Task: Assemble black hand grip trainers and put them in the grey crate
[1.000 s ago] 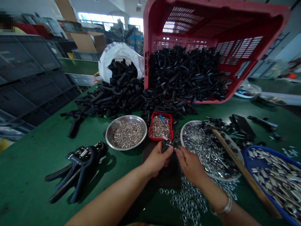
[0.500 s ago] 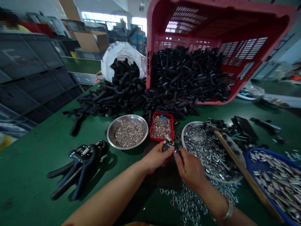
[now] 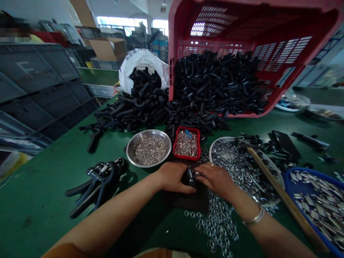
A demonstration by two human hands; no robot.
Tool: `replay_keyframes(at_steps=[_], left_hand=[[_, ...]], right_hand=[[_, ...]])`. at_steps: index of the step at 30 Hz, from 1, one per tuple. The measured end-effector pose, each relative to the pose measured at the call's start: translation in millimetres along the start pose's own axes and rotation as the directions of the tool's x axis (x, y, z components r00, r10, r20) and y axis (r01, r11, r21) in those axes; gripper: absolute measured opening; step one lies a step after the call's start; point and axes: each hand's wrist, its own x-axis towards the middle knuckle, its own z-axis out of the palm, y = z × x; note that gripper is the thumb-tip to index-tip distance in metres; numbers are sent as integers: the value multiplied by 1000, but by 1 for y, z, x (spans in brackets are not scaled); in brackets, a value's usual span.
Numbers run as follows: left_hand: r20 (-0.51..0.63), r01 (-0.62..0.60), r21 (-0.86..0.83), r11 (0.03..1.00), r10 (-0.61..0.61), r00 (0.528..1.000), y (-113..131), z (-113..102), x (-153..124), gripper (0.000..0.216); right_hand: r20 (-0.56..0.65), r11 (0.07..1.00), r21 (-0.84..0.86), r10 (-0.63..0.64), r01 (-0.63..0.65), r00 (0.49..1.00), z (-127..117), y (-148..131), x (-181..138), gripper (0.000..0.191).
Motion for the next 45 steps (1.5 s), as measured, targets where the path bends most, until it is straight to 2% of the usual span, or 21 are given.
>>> replay_keyframes(at_steps=[3,5,7,10,13,15,19,22,26,28,30,31,33,36,39,41,43,45], left_hand=[[-119,30,263,964,2,993,-6,7,1,64],[-111,13,317,948,24,994,-10,11,0,71],[-89,-14,308,951,43,995,-14,12,0,73],[-76,-76,206,976,93,993,-18,8,-3,71],[-15,-182,15,983,182,983,-19,-3,-8,65],[49,-228,-135,964,236,971,-19,-10,-11,59],[111,-227,-386,894,290,951,-18,-16,-16,53],[116,-209,-466,859,294,949,-17,-18,-17,54],[187,-193,-517,834,330,925,-15,-20,-14,53],[210,-185,-453,872,307,928,-13,-18,-9,52],[177,-143,-250,958,191,966,-8,-12,-3,55],[128,-106,-109,988,120,984,-6,-7,0,57],[-8,-26,151,988,28,1000,-1,5,4,63],[-161,47,348,936,10,987,3,21,2,76],[-181,43,377,925,28,983,-1,19,-1,88],[-171,44,335,941,15,985,-7,7,5,82],[-203,130,282,951,-74,976,-13,-8,21,61],[-231,249,251,935,-191,954,-17,-19,44,39]], right_hand=[[-37,980,-110,166,-169,985,16,-2,-4,18],[-75,971,-92,216,-222,974,22,-3,-7,18],[-101,982,-10,187,-189,977,24,-3,-10,19],[-162,989,138,69,-47,984,21,-3,-12,23],[-224,969,241,9,47,975,13,-6,-11,19],[-250,949,300,-17,94,968,5,-10,-10,14],[-288,927,307,-124,214,950,-14,-16,-7,13],[-227,954,237,-128,182,965,-28,-20,-7,14],[-142,981,160,-83,105,986,-38,-22,-7,12],[-93,995,80,-60,67,994,-34,-22,-6,11],[-57,998,-65,15,-18,998,-22,-21,-5,10],[-52,987,-142,65,-72,997,-14,-21,-5,10],[-64,952,-254,156,-168,986,2,-21,-4,10],[-70,935,-277,208,-220,976,18,-19,-6,12],[-42,966,-188,173,-178,984,13,-8,-15,19],[-101,958,-197,193,-210,976,-4,8,-26,26],[-210,892,-284,301,-352,930,-28,33,-40,32],[-243,769,-373,459,-519,855,-52,63,-57,39]])
